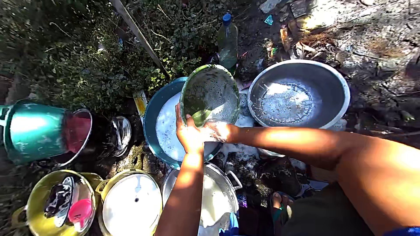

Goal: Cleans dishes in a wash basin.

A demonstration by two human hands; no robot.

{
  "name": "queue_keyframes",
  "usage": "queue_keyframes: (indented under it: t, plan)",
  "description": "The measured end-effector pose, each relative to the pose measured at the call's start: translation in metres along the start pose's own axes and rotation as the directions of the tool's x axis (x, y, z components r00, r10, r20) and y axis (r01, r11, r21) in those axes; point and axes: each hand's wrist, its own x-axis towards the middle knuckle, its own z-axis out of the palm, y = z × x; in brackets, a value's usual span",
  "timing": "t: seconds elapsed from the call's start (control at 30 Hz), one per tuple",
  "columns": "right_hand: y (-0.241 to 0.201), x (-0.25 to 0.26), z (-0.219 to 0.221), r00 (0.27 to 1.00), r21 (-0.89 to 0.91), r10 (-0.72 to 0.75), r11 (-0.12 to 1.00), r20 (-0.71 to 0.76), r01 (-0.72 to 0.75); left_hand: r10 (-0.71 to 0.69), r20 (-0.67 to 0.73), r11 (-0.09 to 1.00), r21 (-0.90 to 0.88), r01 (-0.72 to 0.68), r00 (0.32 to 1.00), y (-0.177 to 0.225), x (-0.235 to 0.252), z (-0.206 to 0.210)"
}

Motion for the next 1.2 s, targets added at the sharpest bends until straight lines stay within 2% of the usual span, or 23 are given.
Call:
queue_keyframes:
  t: [0.03,0.07,0.1,0.17,0.23,0.33,0.4,0.47,0.5,0.53,0.57,0.6,0.67,0.73,0.77,0.8,0.87,0.93,1.0,1.03,1.07,1.13,1.2]
  plan:
    - [0.020,0.002,-0.020,0.996,-0.253,0.011,0.967,0.093,0.013,-0.009,0.000,0.996,0.092,0.009,1.000,0.002,0.003,-0.004]
    - [0.038,0.008,-0.038,0.992,-0.463,0.050,0.886,0.119,0.011,-0.006,0.005,0.987,0.159,0.005,1.000,0.002,0.003,-0.008]
    - [0.044,0.016,-0.059,0.985,-0.591,0.119,0.806,0.123,-0.023,-0.008,-0.001,0.986,0.169,0.008,1.000,0.002,0.003,-0.010]
    - [0.035,0.022,-0.076,0.979,-0.681,0.201,0.723,0.045,-0.118,-0.021,-0.024,0.996,0.085,0.023,0.999,0.001,0.000,-0.010]
    - [0.024,0.018,-0.057,0.961,-0.593,0.273,0.769,-0.036,-0.240,-0.003,-0.023,0.999,-0.039,0.002,1.000,0.000,-0.002,-0.002]
    - [0.007,0.026,0.001,0.938,-0.206,0.344,0.915,-0.046,-0.346,-0.016,-0.024,0.982,-0.187,0.011,1.000,-0.006,-0.009,0.010]
    - [-0.029,0.036,0.024,0.944,0.171,0.297,0.947,-0.143,-0.272,-0.069,-0.032,0.962,-0.267,0.058,0.997,-0.009,-0.014,0.012]
    - [-0.057,0.034,0.032,0.941,0.403,0.221,0.909,-0.257,-0.103,-0.121,-0.001,0.956,-0.271,0.117,0.993,-0.002,-0.012,0.007]
    - [-0.058,0.027,0.033,0.950,0.350,0.134,0.936,-0.281,-0.029,-0.148,0.014,0.962,-0.231,0.148,0.989,0.004,-0.008,0.004]
    - [-0.053,0.016,0.030,0.964,0.205,-0.002,0.977,-0.267,0.059,-0.184,0.016,0.965,-0.186,0.184,0.983,0.010,-0.004,0.001]
    - [-0.032,0.005,0.028,0.960,0.029,-0.165,0.984,-0.224,0.176,-0.217,0.007,0.967,-0.134,0.216,0.976,0.017,0.003,-0.001]
    - [-0.005,-0.007,0.019,0.964,-0.129,-0.246,0.964,-0.100,0.233,-0.237,0.007,0.968,-0.081,0.236,0.972,0.021,0.011,-0.004]
    - [0.046,-0.023,-0.011,0.976,-0.362,-0.178,0.908,0.128,0.213,-0.233,0.064,0.970,-0.053,0.236,0.970,0.019,0.025,-0.011]
    - [0.068,-0.018,-0.035,0.980,-0.520,-0.144,0.831,0.138,0.196,-0.235,0.117,0.966,-0.083,0.245,0.965,0.017,0.036,-0.016]
    - [0.055,-0.014,-0.037,0.988,-0.556,-0.061,0.821,0.145,0.132,-0.226,0.114,0.967,-0.096,0.237,0.967,0.015,0.035,-0.016]
    - [0.031,-0.012,-0.035,0.980,-0.560,0.083,0.828,0.182,0.034,-0.211,0.090,0.969,-0.108,0.220,0.973,0.012,0.031,-0.014]
    - [-0.004,-0.002,-0.015,0.955,-0.465,0.220,0.879,0.200,-0.106,-0.160,0.027,0.979,-0.125,0.163,0.987,0.003,0.018,-0.003]
    - [-0.025,-0.002,0.014,0.968,-0.322,0.155,0.943,0.198,-0.085,-0.116,-0.033,0.976,-0.188,0.108,0.993,-0.011,0.000,0.003]
    - [-0.024,-0.019,0.034,0.996,-0.194,-0.054,0.979,0.076,0.068,-0.094,-0.036,0.976,-0.203,0.085,0.995,-0.015,-0.008,0.001]
    - [-0.012,-0.027,0.040,0.980,-0.149,-0.200,0.969,-0.018,0.196,-0.090,-0.025,0.981,-0.174,0.084,0.996,-0.014,-0.007,-0.002]
    - [0.001,-0.031,0.037,0.962,-0.145,-0.271,0.954,-0.031,0.264,-0.083,-0.020,0.988,-0.135,0.080,0.996,-0.010,-0.003,-0.006]
    - [0.035,-0.026,0.006,0.966,-0.241,-0.244,0.936,0.083,0.257,-0.098,-0.043,0.995,-0.022,0.097,0.994,-0.002,0.010,-0.011]
    - [0.066,-0.010,-0.038,0.980,-0.496,-0.153,0.846,0.129,0.197,-0.104,-0.019,0.991,0.081,0.105,0.994,0.001,0.016,-0.015]
